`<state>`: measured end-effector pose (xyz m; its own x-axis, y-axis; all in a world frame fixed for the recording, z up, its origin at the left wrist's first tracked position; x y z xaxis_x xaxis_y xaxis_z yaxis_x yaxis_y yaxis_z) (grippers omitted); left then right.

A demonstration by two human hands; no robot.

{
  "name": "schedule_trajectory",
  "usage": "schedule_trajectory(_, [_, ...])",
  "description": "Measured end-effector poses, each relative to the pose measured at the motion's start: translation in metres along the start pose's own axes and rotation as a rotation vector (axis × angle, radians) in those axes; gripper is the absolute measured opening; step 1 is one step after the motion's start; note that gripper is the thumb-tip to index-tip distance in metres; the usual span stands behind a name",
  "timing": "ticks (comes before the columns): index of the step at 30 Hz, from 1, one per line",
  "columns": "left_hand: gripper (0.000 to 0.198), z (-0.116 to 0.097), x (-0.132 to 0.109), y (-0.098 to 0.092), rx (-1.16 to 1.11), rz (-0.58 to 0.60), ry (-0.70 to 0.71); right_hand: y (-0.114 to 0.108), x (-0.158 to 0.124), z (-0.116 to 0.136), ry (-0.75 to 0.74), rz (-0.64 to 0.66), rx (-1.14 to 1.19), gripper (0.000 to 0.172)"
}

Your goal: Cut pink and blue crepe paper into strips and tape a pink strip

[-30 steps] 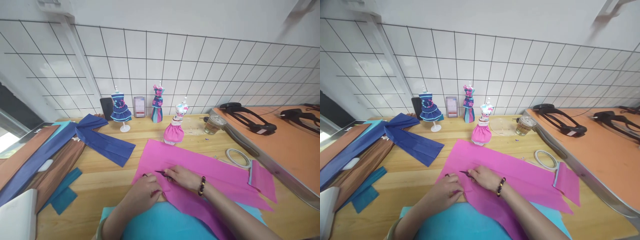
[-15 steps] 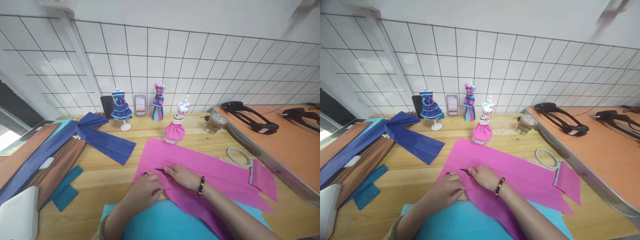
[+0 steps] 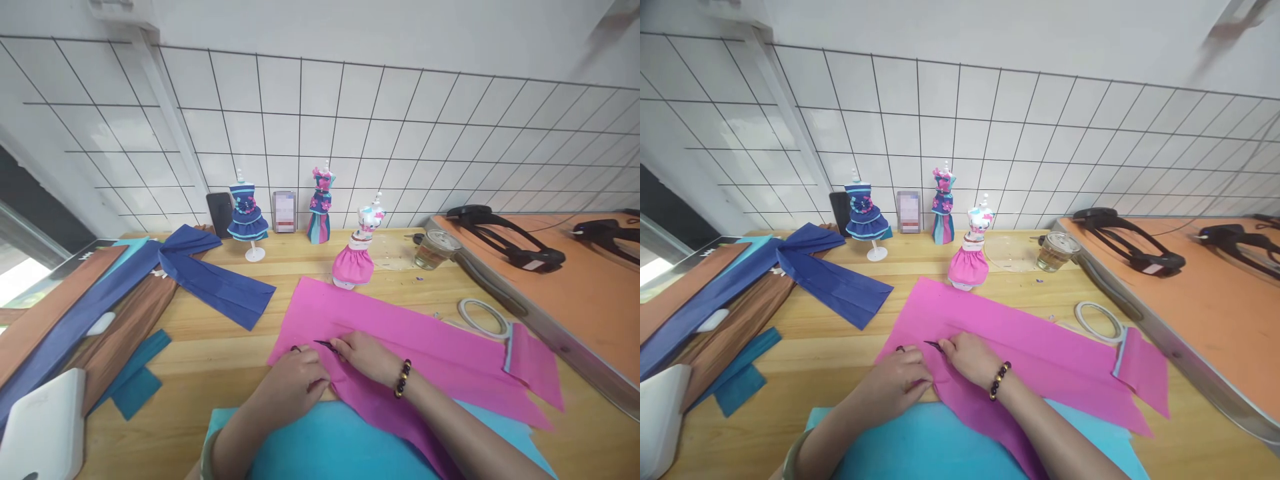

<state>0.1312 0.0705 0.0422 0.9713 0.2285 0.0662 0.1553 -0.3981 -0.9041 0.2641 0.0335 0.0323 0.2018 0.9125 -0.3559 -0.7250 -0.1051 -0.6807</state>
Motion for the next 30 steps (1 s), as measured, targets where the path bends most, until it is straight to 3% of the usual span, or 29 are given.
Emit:
schedule_trajectory(15, [0.02,-0.003,0.0,-0.005,-0.063,-0.03,0.017,0.001,0.003,0.003,-0.036,0.04,0.068,0.049])
schedule_trajectory(30, [0.022,-0.006,-0.001,-0.004,0.02,-0.009,0.015,0.003,0.015,0.014,-0.073,0.031,-0.027,0.05])
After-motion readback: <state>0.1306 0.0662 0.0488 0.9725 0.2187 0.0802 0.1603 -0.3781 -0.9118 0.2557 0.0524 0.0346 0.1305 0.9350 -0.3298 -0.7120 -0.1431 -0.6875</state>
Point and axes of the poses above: each hand's wrist, its own x-axis towards the middle knuckle, its own y-axis out of the palm, z = x × y, the point moved 5 cm from there along x, towards the middle knuckle, and after that the axes turned 4 degrees about x, right-handed, at the moved point
